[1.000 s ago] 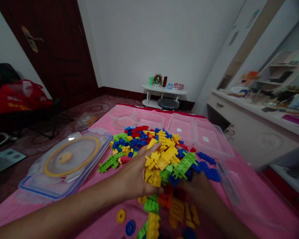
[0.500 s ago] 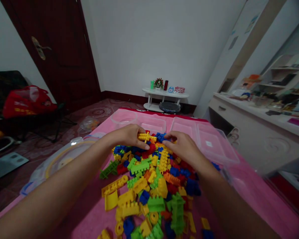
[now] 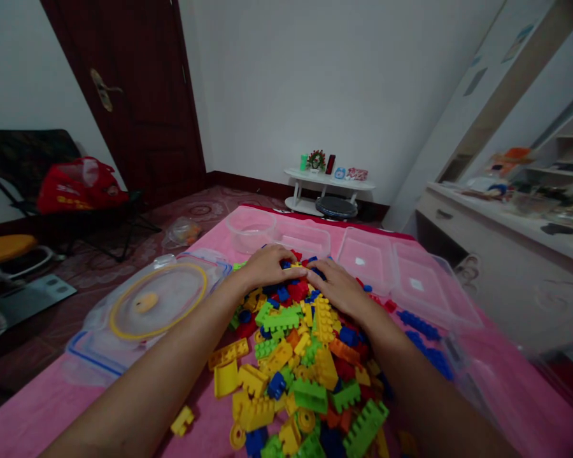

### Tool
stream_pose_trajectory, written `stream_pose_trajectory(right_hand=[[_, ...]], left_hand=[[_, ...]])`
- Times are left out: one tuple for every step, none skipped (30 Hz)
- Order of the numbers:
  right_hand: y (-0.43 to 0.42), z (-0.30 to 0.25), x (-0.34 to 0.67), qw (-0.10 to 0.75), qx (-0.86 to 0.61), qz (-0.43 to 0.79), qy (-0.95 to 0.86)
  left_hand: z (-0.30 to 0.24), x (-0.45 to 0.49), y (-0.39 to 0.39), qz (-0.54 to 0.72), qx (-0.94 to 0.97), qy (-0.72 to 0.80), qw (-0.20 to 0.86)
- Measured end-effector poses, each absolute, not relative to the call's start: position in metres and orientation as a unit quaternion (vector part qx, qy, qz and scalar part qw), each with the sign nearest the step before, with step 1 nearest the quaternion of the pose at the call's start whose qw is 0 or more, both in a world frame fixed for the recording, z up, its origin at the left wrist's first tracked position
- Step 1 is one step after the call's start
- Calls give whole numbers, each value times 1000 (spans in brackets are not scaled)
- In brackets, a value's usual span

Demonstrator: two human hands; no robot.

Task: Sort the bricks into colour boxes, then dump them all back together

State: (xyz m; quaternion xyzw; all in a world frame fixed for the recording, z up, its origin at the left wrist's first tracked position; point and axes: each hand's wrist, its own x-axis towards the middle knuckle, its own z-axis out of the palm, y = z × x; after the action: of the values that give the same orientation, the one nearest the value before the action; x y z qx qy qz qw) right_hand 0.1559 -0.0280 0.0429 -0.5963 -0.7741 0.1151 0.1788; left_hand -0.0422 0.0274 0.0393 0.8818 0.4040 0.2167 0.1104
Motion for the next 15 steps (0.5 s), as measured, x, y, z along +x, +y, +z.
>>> stream_pose_trajectory(right_hand=[[-32, 46, 156, 182, -594, 121, -774], [-37, 50, 155, 183, -588, 130, -777], [-42, 54, 155, 181, -579, 139, -783], [-49, 58, 153, 177, -569, 146, -789], [-57, 62, 152, 171, -561, 151, -796], [-66, 65, 150, 164, -555, 152, -802], [-76, 69, 148, 156, -550, 150, -807], [-86, 72, 146, 149, -547, 148, -811], [-97, 75, 146, 144, -545, 147, -813], [-108, 78, 145, 144, -546, 148, -812], [-118, 80, 147, 149, -547, 153, -810], [-127, 81, 149, 159, -549, 158, -805], [-135, 81, 153, 173, -552, 164, -799], [-142, 80, 157, 192, -555, 169, -791], [-148, 77, 163, 215, -557, 171, -784]], left_hand=[[41, -41, 26, 212, 881, 405, 119], [43, -41, 25, 204, 881, 407, 128], [46, -40, 23, 193, 882, 407, 138], [50, -40, 21, 183, 884, 406, 145], [54, -40, 19, 174, 887, 402, 149], [58, -40, 15, 165, 890, 396, 153], [62, -40, 11, 155, 894, 390, 159], [67, -40, 7, 144, 896, 384, 168], [70, -40, 2, 131, 898, 380, 181], [74, -40, -4, 115, 898, 377, 197], [76, -40, -9, 99, 897, 372, 215], [78, -40, -14, 87, 897, 366, 233], [80, -40, -19, 76, 896, 359, 249], [81, -40, -24, 67, 897, 350, 263], [83, -41, -29, 61, 897, 341, 274]])
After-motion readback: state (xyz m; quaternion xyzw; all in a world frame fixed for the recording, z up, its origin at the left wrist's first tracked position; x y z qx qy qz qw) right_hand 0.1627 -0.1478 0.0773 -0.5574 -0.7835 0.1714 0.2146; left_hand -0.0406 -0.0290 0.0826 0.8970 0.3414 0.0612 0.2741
